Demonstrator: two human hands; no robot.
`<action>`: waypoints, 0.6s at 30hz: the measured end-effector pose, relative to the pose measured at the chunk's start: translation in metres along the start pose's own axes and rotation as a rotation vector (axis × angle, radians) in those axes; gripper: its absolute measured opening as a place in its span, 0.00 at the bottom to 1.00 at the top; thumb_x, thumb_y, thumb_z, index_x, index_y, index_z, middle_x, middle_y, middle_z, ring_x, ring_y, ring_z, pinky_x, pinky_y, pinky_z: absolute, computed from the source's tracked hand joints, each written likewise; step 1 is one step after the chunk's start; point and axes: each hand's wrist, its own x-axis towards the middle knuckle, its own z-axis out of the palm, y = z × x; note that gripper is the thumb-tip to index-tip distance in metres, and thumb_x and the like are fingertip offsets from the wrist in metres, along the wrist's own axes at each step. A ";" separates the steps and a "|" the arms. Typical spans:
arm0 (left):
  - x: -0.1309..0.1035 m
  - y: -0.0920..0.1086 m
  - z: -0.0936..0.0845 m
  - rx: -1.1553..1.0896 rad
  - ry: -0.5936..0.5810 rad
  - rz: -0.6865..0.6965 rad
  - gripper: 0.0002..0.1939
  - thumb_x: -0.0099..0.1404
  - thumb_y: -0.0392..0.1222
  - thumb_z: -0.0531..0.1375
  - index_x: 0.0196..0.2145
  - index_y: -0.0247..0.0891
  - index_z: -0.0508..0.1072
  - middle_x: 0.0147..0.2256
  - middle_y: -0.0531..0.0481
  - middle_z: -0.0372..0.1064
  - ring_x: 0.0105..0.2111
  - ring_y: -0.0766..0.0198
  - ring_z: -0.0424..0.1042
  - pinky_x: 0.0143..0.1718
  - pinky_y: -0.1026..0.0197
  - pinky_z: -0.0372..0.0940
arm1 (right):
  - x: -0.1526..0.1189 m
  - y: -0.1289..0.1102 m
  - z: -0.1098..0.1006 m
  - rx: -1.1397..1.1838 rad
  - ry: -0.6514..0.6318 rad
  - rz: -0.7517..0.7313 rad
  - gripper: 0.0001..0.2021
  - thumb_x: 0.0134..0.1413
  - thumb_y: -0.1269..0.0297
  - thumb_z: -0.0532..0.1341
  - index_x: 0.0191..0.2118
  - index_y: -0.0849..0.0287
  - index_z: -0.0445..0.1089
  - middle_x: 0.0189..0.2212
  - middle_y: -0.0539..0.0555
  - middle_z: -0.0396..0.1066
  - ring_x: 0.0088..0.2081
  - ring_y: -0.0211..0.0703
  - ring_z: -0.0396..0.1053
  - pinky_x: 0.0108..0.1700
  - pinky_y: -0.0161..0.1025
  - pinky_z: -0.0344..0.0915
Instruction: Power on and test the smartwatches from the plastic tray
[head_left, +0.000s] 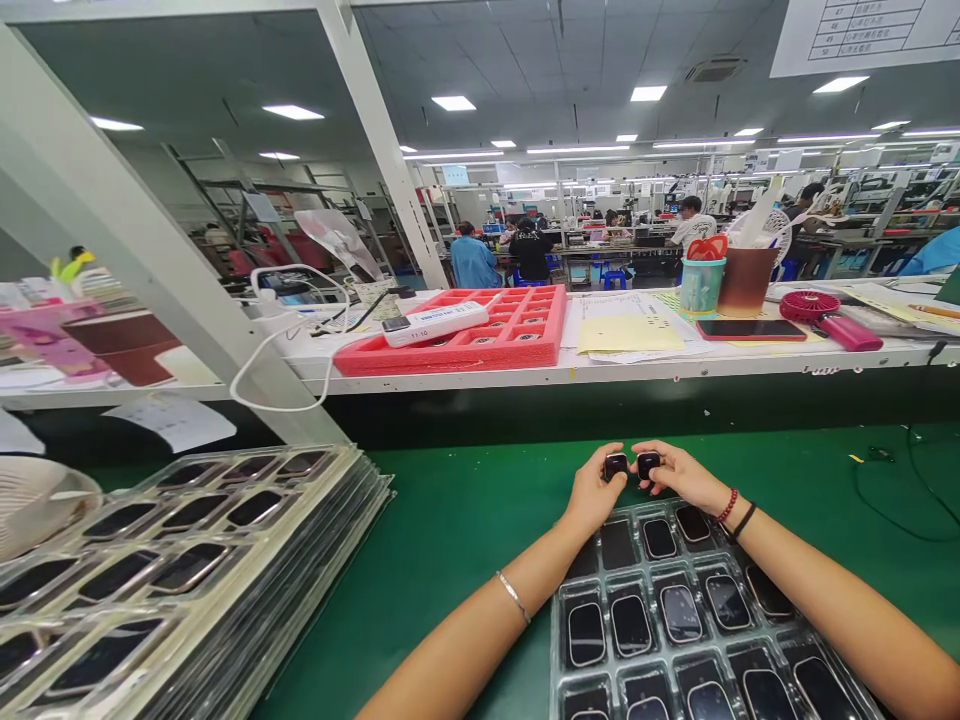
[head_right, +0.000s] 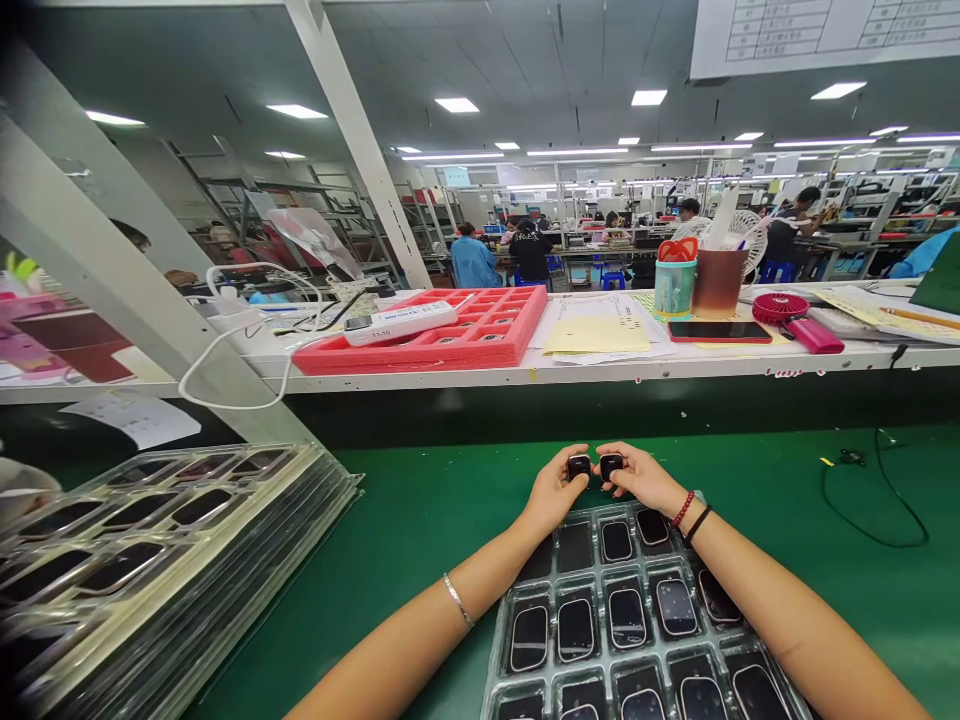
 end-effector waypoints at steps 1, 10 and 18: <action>0.000 0.000 0.000 -0.002 0.002 0.005 0.21 0.55 0.31 0.55 0.47 0.37 0.68 0.33 0.49 0.72 0.30 0.66 0.70 0.33 0.64 0.66 | 0.000 -0.001 0.000 -0.008 -0.002 0.003 0.20 0.47 0.72 0.56 0.49 0.59 0.64 0.39 0.56 0.72 0.32 0.38 0.72 0.30 0.35 0.67; 0.001 -0.004 -0.001 0.046 0.012 0.027 0.26 0.52 0.26 0.55 0.49 0.38 0.66 0.37 0.49 0.72 0.36 0.64 0.71 0.38 0.62 0.65 | 0.001 0.004 -0.001 -0.011 -0.020 -0.008 0.25 0.42 0.76 0.56 0.50 0.56 0.63 0.43 0.56 0.71 0.35 0.40 0.71 0.31 0.35 0.67; 0.000 -0.001 -0.001 0.089 0.004 0.006 0.26 0.52 0.27 0.54 0.50 0.38 0.66 0.36 0.49 0.72 0.34 0.64 0.70 0.32 0.65 0.63 | 0.000 0.001 0.000 -0.042 -0.011 0.004 0.26 0.40 0.77 0.53 0.49 0.57 0.63 0.42 0.55 0.71 0.35 0.40 0.71 0.31 0.35 0.67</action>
